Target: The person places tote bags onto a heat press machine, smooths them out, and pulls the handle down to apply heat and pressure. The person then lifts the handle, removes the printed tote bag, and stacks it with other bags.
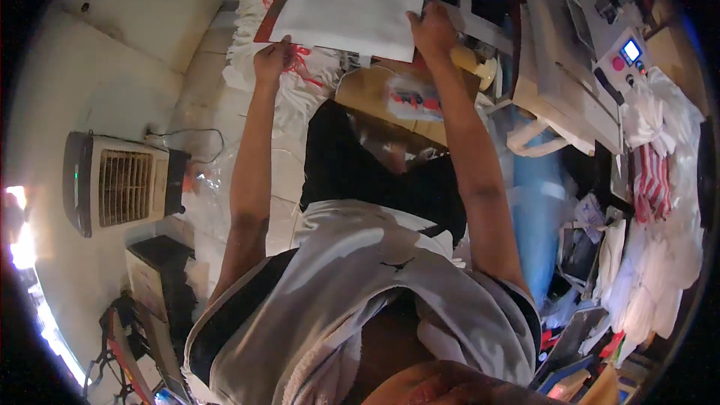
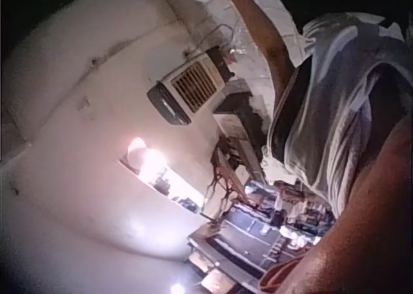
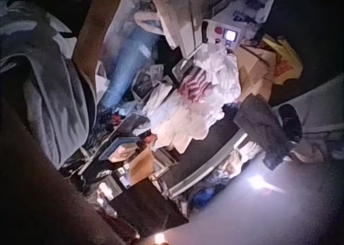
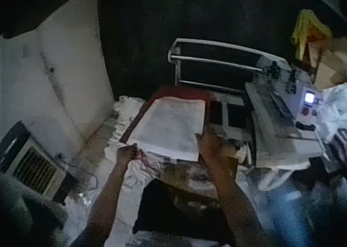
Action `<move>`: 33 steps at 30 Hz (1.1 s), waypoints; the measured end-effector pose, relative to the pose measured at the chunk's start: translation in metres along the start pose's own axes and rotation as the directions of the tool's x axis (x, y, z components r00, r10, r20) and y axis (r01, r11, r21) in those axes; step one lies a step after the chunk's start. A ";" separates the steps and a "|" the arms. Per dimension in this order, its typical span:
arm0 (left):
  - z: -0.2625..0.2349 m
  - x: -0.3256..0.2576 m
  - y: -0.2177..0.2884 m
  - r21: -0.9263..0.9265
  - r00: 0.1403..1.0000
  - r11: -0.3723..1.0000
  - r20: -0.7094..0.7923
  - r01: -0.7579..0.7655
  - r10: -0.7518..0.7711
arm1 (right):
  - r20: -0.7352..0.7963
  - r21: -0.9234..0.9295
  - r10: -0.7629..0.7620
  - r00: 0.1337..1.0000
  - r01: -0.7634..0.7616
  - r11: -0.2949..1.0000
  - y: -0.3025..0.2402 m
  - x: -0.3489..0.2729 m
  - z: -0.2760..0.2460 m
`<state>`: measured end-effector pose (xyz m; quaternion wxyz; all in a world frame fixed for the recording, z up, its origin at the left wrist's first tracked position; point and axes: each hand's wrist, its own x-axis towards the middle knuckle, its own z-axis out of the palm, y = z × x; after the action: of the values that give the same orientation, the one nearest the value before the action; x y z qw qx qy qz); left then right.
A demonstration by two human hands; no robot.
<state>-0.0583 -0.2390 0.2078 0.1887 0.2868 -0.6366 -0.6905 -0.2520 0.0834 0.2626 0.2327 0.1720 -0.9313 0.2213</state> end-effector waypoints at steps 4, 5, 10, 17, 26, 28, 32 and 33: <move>0.003 -0.010 0.009 -0.014 1.000 1.000 0.023 -0.008 0.009 | -0.097 0.253 0.053 0.994 -0.027 0.967 0.035 -0.007 0.020; 0.004 -0.015 0.009 -0.024 1.000 1.000 -0.009 -0.019 0.019 | -0.047 0.275 0.202 0.978 -0.182 0.944 0.053 -0.014 0.027; 0.007 -0.056 -0.017 0.160 0.981 0.968 0.040 -0.193 0.189 | 0.007 0.391 0.402 0.916 -0.373 0.841 0.166 -0.127 0.059; 0.071 -0.161 -0.106 0.150 0.967 0.984 0.220 0.094 -0.126 | 0.084 -0.041 0.577 0.812 -0.576 0.817 0.238 -0.261 0.071; 0.100 -0.184 -0.127 0.281 0.914 0.953 0.347 0.113 -0.211 | 0.168 0.200 0.661 0.731 -0.682 0.703 0.258 -0.256 0.050; 0.120 -0.186 -0.137 0.250 0.842 0.952 0.462 0.178 -0.279 | 0.154 0.157 0.582 0.799 -0.601 0.784 0.246 -0.255 0.030; 0.186 -0.201 -0.158 0.359 0.642 0.927 0.687 0.108 -0.340 | 0.127 0.081 0.611 0.782 -0.622 0.779 0.210 -0.254 -0.012; 0.206 -0.208 -0.162 0.377 0.598 0.921 0.718 0.095 -0.356 | 0.082 0.095 0.579 0.811 -0.585 0.806 0.202 -0.254 -0.024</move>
<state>-0.0139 0.0691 0.0857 -0.2392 0.0659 -0.7100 -0.6591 -0.1173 0.3206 0.0855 0.1205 -0.1031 -0.9302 0.3311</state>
